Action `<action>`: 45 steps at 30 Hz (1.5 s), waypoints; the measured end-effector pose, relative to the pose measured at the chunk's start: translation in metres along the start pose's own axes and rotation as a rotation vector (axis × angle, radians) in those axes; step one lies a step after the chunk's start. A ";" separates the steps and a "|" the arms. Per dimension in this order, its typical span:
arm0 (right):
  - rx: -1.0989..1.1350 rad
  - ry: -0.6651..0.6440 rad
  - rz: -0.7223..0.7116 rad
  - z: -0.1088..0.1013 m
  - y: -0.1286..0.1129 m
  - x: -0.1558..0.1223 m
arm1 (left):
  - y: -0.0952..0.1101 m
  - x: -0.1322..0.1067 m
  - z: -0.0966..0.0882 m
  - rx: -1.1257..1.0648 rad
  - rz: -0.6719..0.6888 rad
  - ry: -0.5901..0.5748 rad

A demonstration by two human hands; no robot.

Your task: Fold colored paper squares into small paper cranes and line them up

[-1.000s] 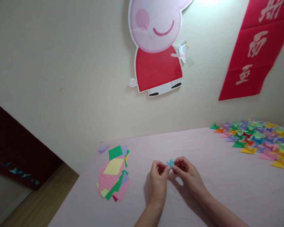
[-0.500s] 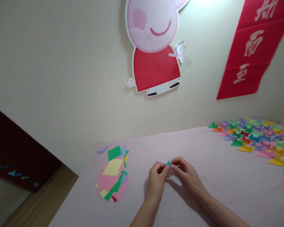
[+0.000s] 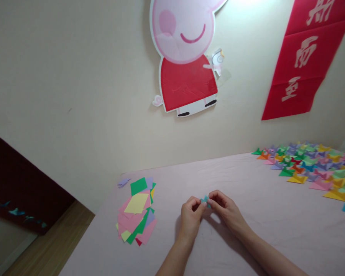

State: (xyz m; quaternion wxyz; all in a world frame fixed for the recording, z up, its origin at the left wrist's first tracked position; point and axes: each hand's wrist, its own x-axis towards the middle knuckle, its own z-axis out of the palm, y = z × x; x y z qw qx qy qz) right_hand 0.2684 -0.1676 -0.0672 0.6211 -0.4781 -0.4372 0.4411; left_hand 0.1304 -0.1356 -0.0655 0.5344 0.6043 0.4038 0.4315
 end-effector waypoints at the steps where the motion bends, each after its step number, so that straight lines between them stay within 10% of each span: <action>1: 0.003 -0.001 0.008 0.000 -0.001 0.000 | 0.001 0.000 0.000 0.018 0.007 -0.001; 45: 0.043 -0.047 0.161 -0.011 0.002 0.005 | 0.002 0.002 -0.008 0.109 -0.022 -0.188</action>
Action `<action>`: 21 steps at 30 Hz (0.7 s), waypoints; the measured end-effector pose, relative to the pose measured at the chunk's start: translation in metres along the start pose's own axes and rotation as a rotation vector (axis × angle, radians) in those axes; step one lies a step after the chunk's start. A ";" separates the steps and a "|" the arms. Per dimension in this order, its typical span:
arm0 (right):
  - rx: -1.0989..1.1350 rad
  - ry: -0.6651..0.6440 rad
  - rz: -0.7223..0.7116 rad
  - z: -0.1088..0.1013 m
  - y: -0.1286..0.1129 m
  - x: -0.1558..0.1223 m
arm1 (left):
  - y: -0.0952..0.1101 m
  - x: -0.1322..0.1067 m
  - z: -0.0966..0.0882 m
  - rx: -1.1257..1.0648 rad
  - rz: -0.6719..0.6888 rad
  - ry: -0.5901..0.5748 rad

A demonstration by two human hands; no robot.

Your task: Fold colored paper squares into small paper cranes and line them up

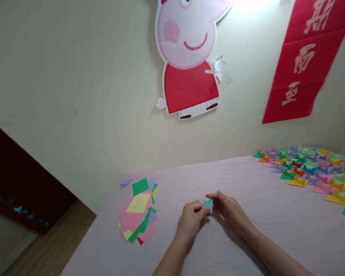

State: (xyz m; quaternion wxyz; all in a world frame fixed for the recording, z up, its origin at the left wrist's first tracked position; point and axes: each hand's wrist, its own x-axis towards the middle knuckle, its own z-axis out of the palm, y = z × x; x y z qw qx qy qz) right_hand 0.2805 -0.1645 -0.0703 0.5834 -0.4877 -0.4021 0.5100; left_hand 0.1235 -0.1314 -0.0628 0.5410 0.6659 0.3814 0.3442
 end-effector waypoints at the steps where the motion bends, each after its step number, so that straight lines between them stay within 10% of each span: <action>1: -0.010 0.003 -0.012 0.000 -0.001 0.000 | -0.001 0.000 0.000 0.001 0.000 0.004; 21: -0.276 0.028 -0.196 -0.004 -0.015 -0.016 | -0.006 -0.002 0.004 -0.129 0.017 0.002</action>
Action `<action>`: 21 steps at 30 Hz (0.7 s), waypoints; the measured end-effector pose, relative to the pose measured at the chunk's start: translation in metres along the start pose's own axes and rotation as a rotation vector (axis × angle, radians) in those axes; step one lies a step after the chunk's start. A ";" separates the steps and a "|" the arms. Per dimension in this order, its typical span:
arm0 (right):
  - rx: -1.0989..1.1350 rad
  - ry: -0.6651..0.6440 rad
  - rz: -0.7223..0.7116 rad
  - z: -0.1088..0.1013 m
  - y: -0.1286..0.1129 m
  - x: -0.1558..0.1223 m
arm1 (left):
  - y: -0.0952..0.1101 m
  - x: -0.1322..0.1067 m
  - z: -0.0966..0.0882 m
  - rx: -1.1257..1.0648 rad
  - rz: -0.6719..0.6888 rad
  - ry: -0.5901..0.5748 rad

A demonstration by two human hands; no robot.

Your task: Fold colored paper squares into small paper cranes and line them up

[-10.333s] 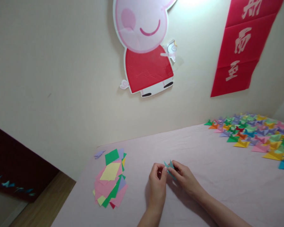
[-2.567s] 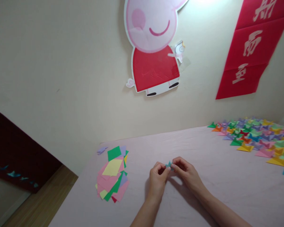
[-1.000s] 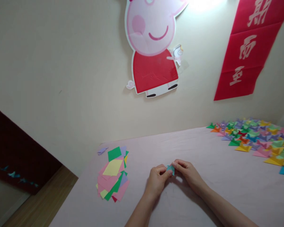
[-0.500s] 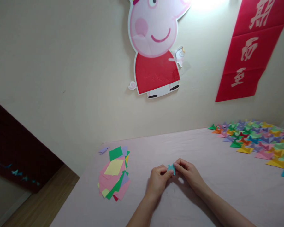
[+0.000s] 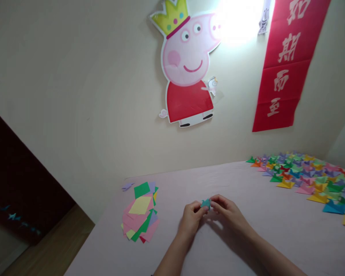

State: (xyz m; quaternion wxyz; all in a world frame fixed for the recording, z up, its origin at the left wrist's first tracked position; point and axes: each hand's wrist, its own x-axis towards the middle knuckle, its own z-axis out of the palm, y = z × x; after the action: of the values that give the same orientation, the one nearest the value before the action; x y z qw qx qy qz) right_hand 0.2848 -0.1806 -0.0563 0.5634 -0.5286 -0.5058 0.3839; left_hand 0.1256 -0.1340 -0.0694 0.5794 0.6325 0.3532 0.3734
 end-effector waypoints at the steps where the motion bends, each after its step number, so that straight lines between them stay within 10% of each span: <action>1: -0.021 0.005 -0.021 0.000 -0.001 -0.003 | 0.000 0.000 0.001 -0.017 -0.001 -0.009; 21: -0.359 -0.067 -0.246 0.001 -0.004 -0.018 | 0.000 -0.005 0.010 -0.071 -0.001 -0.010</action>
State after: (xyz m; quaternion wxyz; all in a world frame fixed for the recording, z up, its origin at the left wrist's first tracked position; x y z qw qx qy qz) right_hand 0.2795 -0.1982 -0.0557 0.4859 -0.5416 -0.6451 0.2333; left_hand 0.1314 -0.1432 -0.0700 0.6034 0.6133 0.3372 0.3823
